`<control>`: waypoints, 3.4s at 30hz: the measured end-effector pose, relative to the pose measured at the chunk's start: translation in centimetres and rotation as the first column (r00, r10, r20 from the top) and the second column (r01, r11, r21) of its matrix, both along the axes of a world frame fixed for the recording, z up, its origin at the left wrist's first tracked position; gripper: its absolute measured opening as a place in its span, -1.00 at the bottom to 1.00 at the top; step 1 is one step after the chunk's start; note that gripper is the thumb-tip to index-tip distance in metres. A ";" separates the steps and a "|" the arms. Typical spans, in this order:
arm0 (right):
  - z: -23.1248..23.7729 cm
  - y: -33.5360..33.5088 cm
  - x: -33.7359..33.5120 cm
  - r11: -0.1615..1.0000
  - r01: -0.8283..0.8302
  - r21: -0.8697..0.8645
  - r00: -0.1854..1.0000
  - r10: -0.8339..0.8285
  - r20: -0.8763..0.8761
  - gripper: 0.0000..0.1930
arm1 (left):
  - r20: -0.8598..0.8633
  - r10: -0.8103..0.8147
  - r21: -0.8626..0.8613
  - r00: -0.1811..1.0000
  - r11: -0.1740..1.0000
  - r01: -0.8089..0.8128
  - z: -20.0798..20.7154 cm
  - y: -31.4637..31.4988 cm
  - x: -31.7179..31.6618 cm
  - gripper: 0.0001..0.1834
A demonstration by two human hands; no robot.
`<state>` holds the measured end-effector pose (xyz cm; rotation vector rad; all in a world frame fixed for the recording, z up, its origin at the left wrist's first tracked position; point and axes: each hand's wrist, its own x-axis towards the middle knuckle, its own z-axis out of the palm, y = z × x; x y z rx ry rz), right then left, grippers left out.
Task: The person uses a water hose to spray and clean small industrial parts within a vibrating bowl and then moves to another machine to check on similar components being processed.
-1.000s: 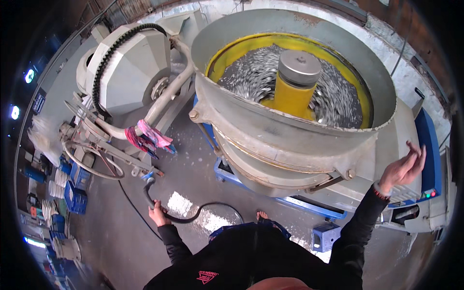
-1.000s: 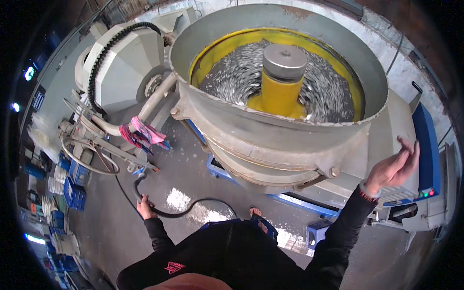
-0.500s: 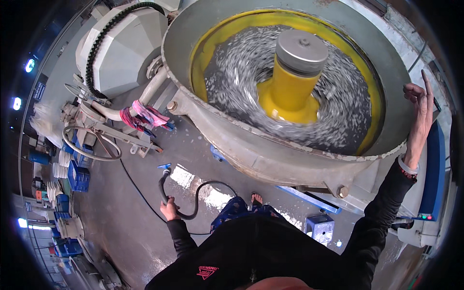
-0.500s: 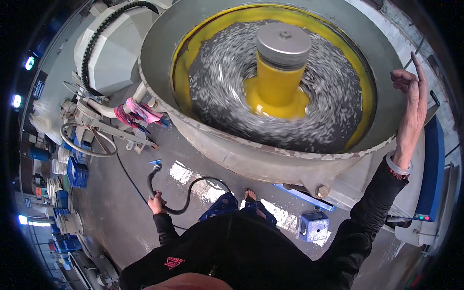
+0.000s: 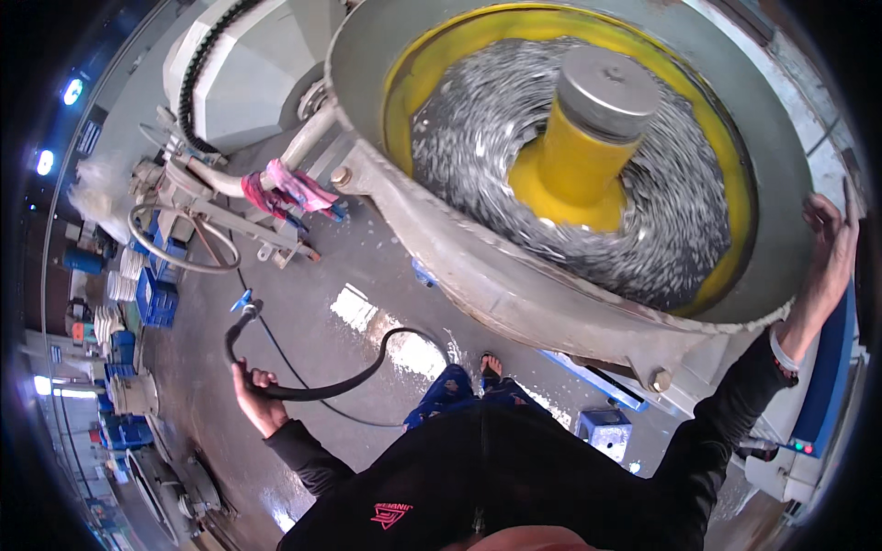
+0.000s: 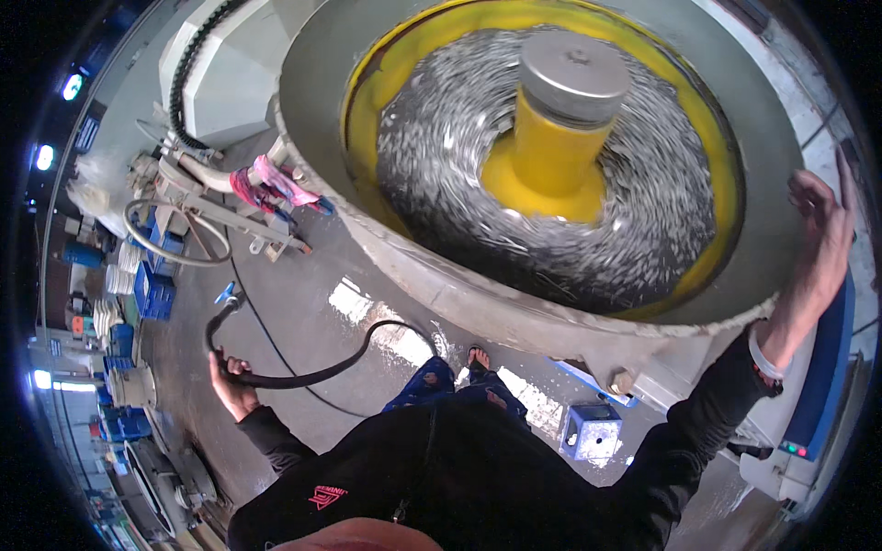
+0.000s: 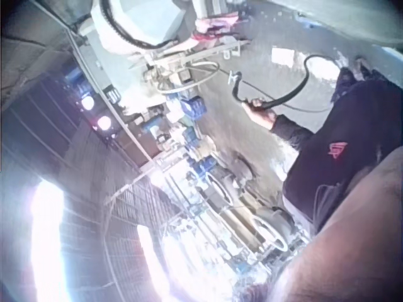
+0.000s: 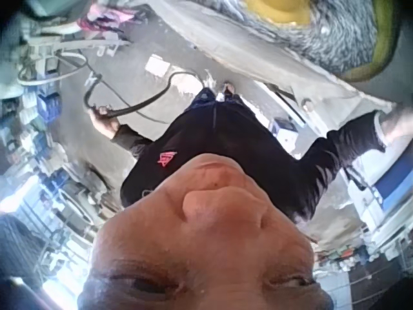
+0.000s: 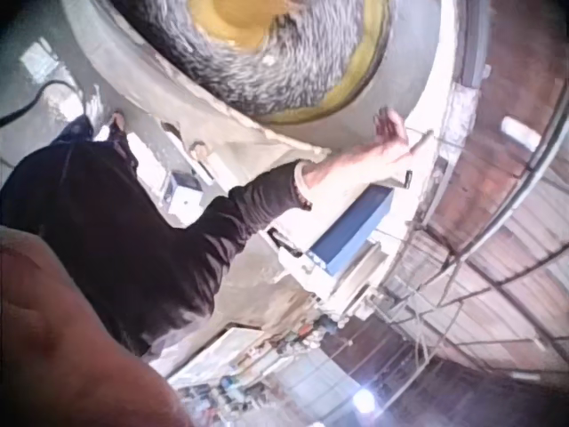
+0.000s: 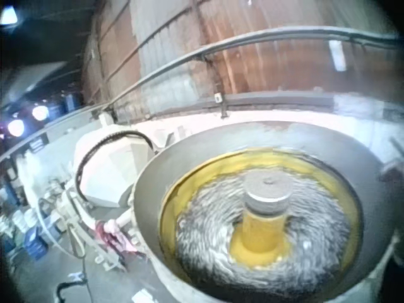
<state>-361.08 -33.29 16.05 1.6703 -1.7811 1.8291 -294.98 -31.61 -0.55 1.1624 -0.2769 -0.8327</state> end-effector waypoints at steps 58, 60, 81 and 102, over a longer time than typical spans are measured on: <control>0.5 -2.2 -0.6 0.870 0.076 0.487 0.992 -0.115 0.051 -0.47 | 0.193 -0.700 0.388 0.688 0.698 0.601 -8.1 -12.9 0.8 -0.88; 0.0 -1.4 -1.2 0.868 0.102 0.486 0.992 -0.127 0.018 -0.48 | 0.225 -0.697 0.414 0.681 0.701 0.581 -7.5 -13.1 -0.1 -0.89; 4.8 3.5 4.2 0.672 0.587 0.451 0.806 -0.436 -0.400 -0.46 | 0.056 -0.998 0.870 -0.024 0.037 0.492 -23.7 -16.0 -0.7 -0.82; -0.5 -0.3 -2.3 0.702 0.235 0.672 0.932 0.033 -0.361 -0.41 | 0.179 -0.947 0.767 0.265 0.303 0.565 -22.6 -7.5 -4.5 -0.85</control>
